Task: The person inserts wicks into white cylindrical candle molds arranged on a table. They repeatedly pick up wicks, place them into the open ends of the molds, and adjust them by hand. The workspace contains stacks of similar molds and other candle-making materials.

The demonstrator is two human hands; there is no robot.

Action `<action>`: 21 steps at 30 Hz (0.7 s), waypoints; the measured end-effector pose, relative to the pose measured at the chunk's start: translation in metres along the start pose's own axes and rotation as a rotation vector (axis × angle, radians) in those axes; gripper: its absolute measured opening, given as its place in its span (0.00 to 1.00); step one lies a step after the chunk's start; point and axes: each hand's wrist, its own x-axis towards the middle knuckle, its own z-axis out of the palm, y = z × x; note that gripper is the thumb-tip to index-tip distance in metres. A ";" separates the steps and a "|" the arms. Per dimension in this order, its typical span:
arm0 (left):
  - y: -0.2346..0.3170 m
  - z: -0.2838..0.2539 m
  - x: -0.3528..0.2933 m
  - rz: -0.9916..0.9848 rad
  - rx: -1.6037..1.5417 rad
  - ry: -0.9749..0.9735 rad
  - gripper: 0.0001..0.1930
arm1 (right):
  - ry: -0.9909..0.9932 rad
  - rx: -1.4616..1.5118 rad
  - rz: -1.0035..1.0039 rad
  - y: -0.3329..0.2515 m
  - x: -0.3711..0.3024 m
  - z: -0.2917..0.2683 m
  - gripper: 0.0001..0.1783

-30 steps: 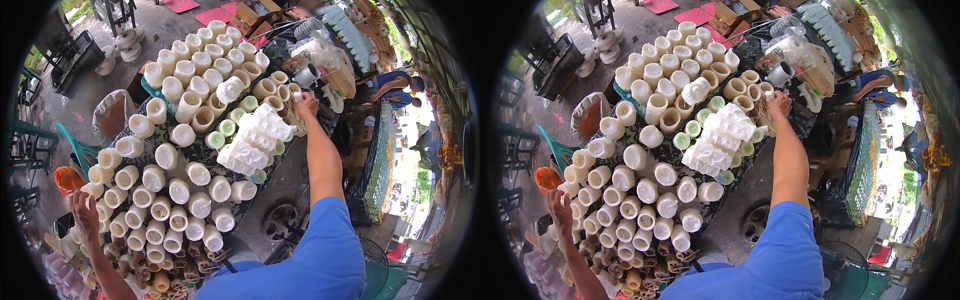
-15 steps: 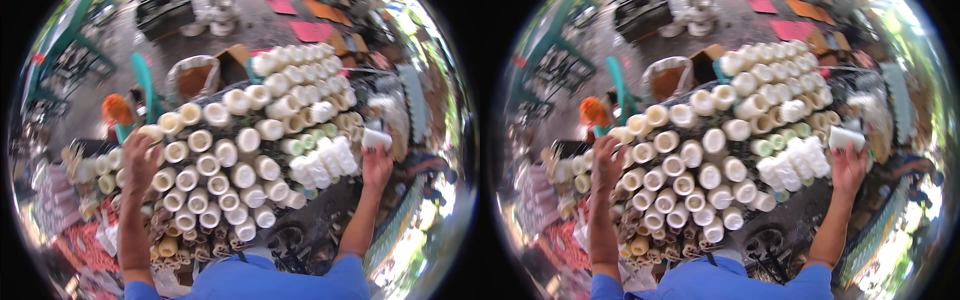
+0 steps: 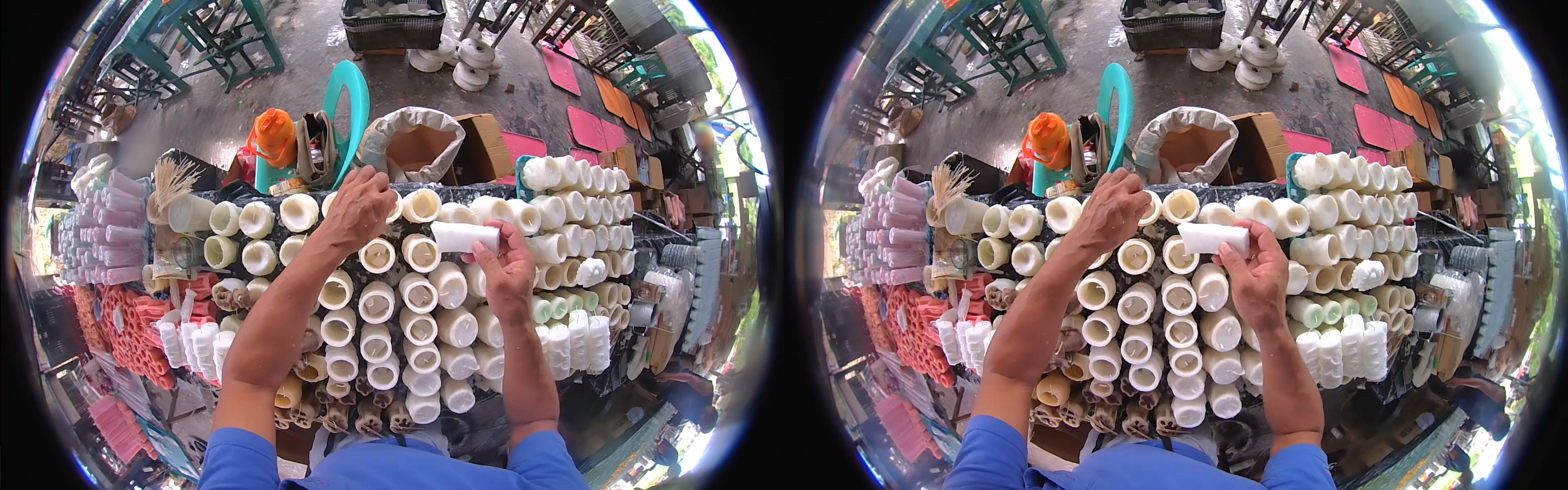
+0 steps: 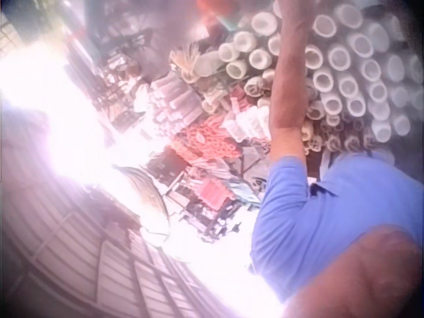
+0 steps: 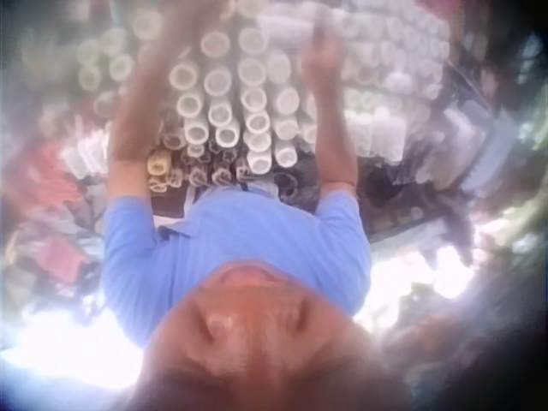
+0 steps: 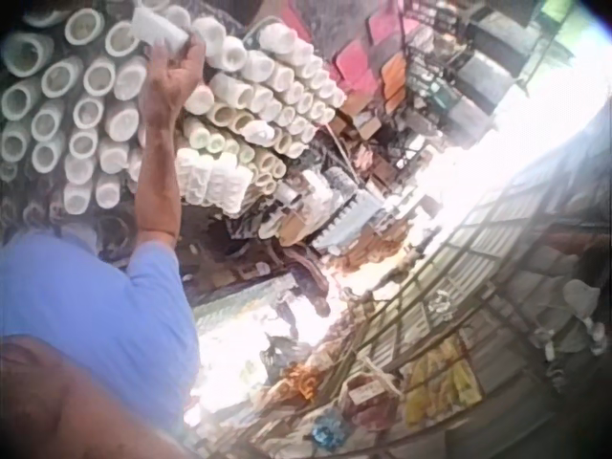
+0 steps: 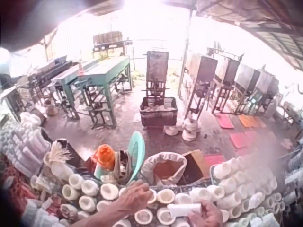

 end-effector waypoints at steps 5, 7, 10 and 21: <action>-0.017 0.008 -0.006 0.032 0.030 0.084 0.03 | -0.042 -0.076 0.039 0.009 0.031 0.038 0.23; -0.022 0.009 -0.006 0.045 0.005 0.107 0.02 | -0.074 -0.104 0.070 0.012 0.041 0.051 0.24; -0.029 0.009 0.000 0.053 -0.104 0.138 0.01 | -0.169 -0.370 -0.001 0.010 0.050 0.058 0.25; -0.039 0.018 -0.004 0.050 -0.169 0.125 0.01 | -0.181 -0.795 -0.198 0.015 0.063 0.082 0.21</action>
